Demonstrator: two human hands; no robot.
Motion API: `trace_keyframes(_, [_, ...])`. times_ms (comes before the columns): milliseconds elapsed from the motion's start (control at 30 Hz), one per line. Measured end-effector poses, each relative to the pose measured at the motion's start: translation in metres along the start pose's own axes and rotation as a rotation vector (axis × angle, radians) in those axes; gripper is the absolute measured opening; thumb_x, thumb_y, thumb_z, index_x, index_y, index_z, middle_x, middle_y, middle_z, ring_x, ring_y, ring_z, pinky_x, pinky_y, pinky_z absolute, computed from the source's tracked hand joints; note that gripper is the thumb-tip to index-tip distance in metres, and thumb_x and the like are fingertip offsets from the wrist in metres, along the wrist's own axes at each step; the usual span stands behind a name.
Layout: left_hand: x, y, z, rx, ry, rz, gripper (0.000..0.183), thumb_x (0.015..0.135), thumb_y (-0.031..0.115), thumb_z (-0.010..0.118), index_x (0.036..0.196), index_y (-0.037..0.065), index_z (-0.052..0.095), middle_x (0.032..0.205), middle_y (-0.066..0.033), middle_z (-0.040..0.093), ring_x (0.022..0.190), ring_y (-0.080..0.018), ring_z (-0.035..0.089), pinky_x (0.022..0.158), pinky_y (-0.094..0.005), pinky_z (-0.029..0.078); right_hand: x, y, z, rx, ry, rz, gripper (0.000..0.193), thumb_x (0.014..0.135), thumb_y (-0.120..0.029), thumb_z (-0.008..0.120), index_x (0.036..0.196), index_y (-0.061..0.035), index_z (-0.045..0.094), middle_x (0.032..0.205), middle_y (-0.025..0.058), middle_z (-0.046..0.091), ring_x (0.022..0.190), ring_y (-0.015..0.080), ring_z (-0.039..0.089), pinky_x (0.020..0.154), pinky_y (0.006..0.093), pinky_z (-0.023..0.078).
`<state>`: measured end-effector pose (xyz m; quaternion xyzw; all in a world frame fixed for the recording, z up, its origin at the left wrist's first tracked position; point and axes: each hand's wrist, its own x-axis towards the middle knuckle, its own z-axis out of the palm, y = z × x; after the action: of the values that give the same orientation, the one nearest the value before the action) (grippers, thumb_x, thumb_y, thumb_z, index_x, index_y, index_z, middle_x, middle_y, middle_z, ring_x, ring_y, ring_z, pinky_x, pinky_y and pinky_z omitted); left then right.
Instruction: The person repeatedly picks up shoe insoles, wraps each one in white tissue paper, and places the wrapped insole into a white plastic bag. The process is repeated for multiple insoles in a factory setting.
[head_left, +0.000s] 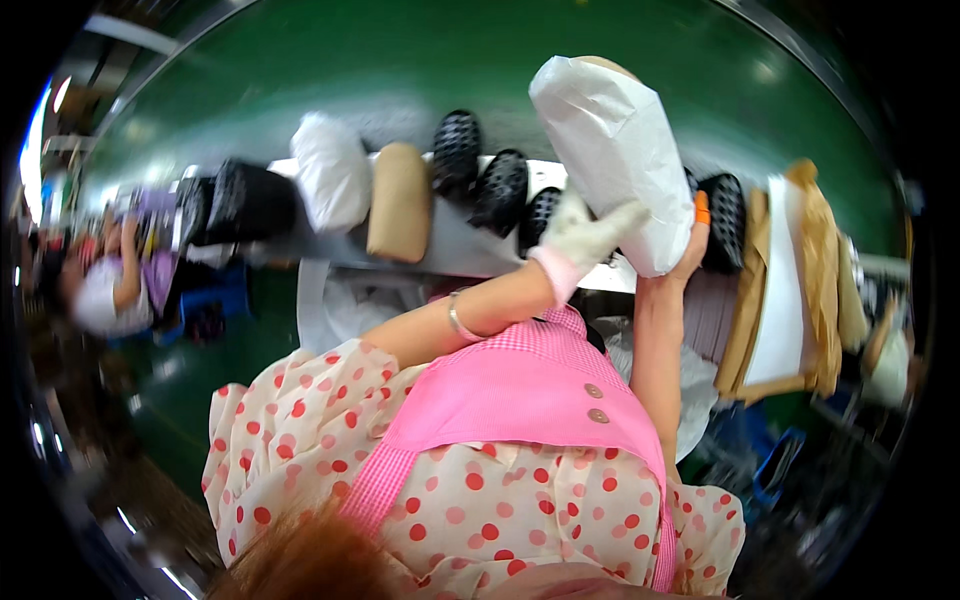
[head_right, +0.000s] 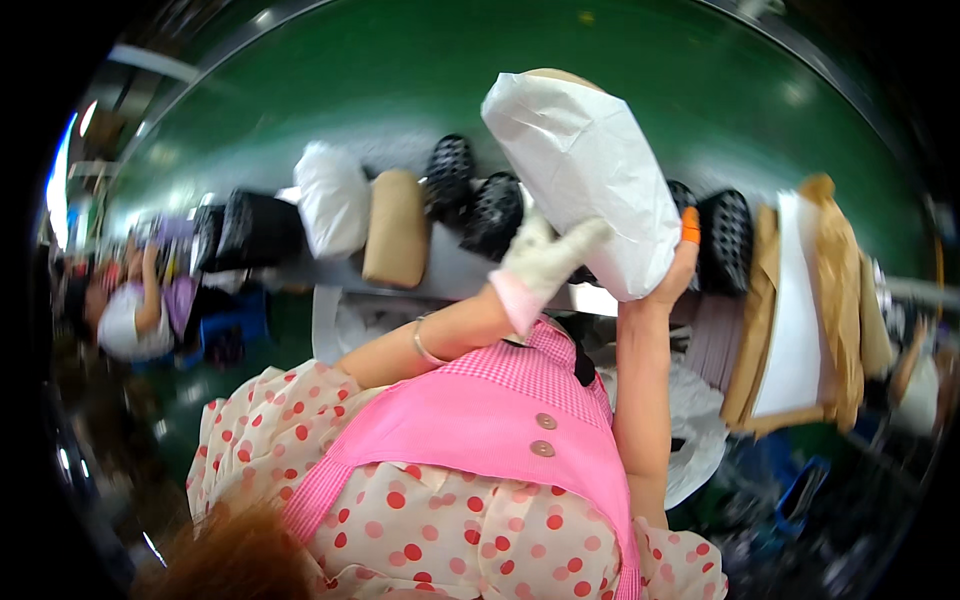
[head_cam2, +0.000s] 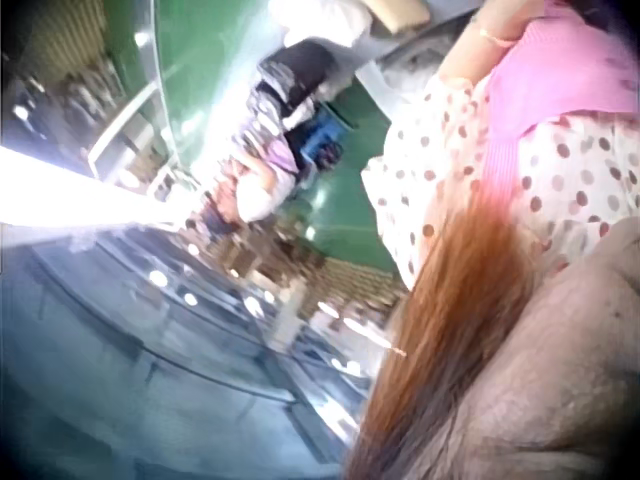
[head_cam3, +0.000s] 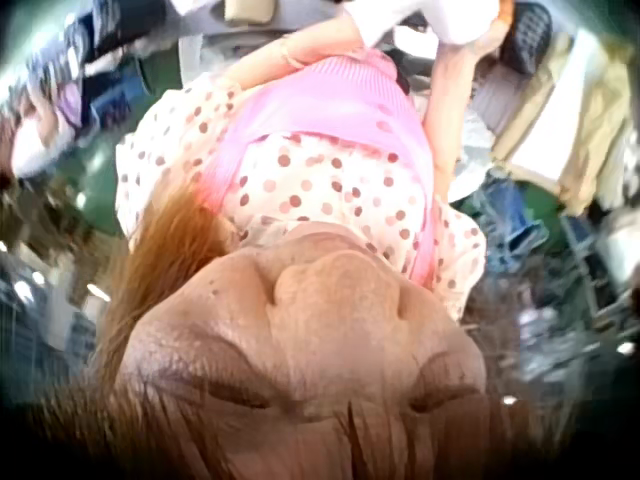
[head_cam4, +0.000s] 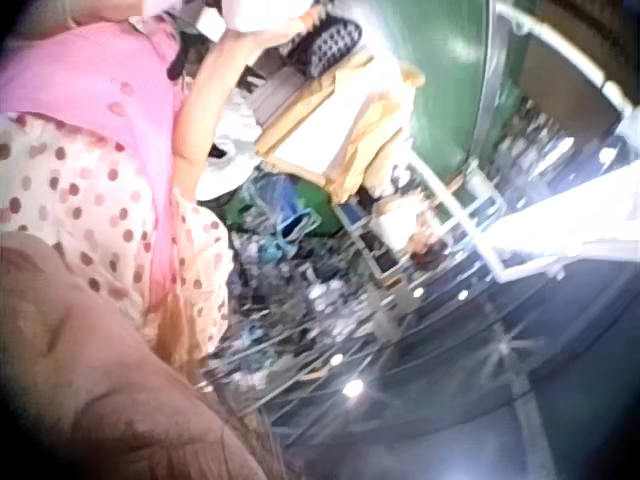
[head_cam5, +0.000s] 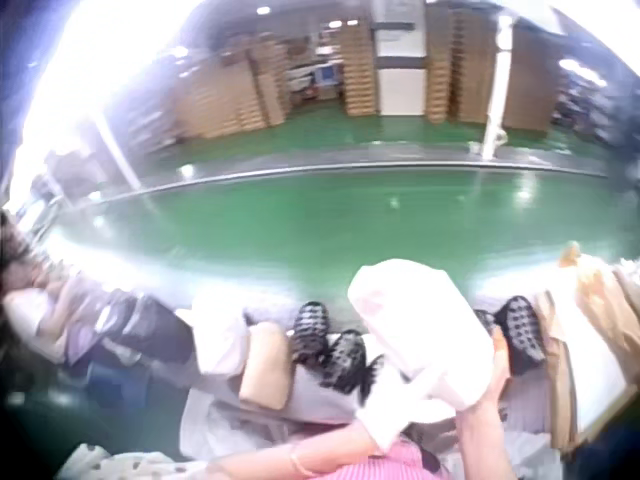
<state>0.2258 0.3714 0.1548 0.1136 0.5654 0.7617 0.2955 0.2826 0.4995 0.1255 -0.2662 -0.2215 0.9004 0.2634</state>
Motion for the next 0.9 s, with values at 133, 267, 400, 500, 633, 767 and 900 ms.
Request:
trace_keyframes(133, [-0.008, -0.008, -0.02, -0.264, 0.227, 0.083, 0.056, 0.085, 0.016, 0.07, 0.131, -0.002, 0.043, 0.123, -0.0085, 0.055, 0.109, -0.0162, 0.055, 0.092, -0.0291, 0.046, -0.021, 0.042, 0.049, -0.108, -0.091, 0.013, 0.055, 0.098, -0.042, 0.036, 0.133, -0.0004, 0.046, 0.13, 0.0133, 0.054, 0.118, 0.0288, 0.054, 0.103, 0.0397, 0.039])
trace_keyframes(267, [-0.027, 0.023, -0.087, -0.337, 0.332, 0.153, 0.049, 0.083, 0.016, 0.073, 0.125, 0.002, 0.052, 0.114, -0.0059, 0.06, 0.1, -0.0144, 0.06, 0.085, -0.0294, 0.05, -0.033, 0.093, 0.053, -0.273, -0.262, 0.161, 0.047, 0.1, -0.039, 0.039, 0.126, -0.0018, 0.051, 0.124, 0.0084, 0.058, 0.114, 0.0216, 0.055, 0.1, 0.0345, 0.041])
trace_keyframes(400, [-0.032, 0.044, -0.22, 0.114, 0.569, 0.273, 0.056, 0.077, 0.022, 0.078, 0.121, 0.003, 0.049, 0.101, -0.0101, 0.064, 0.084, -0.0209, 0.067, 0.067, -0.0369, 0.057, -0.031, 0.124, 0.046, -0.646, -0.435, 0.145, 0.032, 0.102, -0.027, 0.041, 0.113, -0.0024, 0.058, 0.109, 0.0064, 0.062, 0.101, 0.0135, 0.057, 0.09, 0.0286, 0.044])
trace_keyframes(500, [-0.045, 0.076, -0.311, 0.347, 0.747, -0.1, 0.058, 0.077, 0.015, 0.077, 0.126, -0.001, 0.05, 0.117, -0.0125, 0.061, 0.102, -0.0233, 0.062, 0.085, -0.035, 0.053, -0.032, 0.129, 0.049, -0.846, -0.505, 0.191, 0.028, 0.101, -0.022, 0.042, 0.108, -0.0038, 0.061, 0.105, 0.0045, 0.063, 0.098, 0.0116, 0.057, 0.085, 0.0261, 0.044])
trace_keyframes(633, [-0.035, 0.057, -0.382, 0.304, 0.641, -0.318, 0.064, 0.079, 0.026, 0.076, 0.131, 0.001, 0.048, 0.121, -0.0131, 0.06, 0.105, -0.0262, 0.061, 0.089, -0.0378, 0.05, -0.023, 0.148, 0.056, -0.897, -0.557, 0.219, 0.024, 0.1, -0.018, 0.044, 0.104, -0.0039, 0.063, 0.099, 0.002, 0.064, 0.093, 0.0102, 0.058, 0.082, 0.0245, 0.045])
trace_keyframes(767, [-0.006, 0.041, -0.406, 0.392, 0.639, -0.545, 0.067, 0.078, 0.032, 0.075, 0.131, 0.002, 0.049, 0.122, -0.0138, 0.06, 0.107, -0.0265, 0.06, 0.091, -0.0388, 0.049, -0.012, 0.164, 0.07, -0.922, -0.564, 0.185, 0.024, 0.099, -0.018, 0.045, 0.103, -0.0029, 0.064, 0.097, 0.0025, 0.065, 0.09, 0.0098, 0.058, 0.081, 0.0243, 0.045])
trace_keyframes(900, [0.019, 0.034, -0.415, 0.564, 0.604, -0.618, 0.072, 0.077, 0.038, 0.074, 0.131, -0.001, 0.048, 0.123, -0.016, 0.058, 0.109, -0.0273, 0.059, 0.091, -0.0376, 0.048, -0.003, 0.182, 0.079, -0.934, -0.508, 0.217, 0.021, 0.097, -0.012, 0.046, 0.101, -0.0021, 0.064, 0.095, 0.0026, 0.065, 0.087, 0.0096, 0.058, 0.079, 0.0233, 0.044])
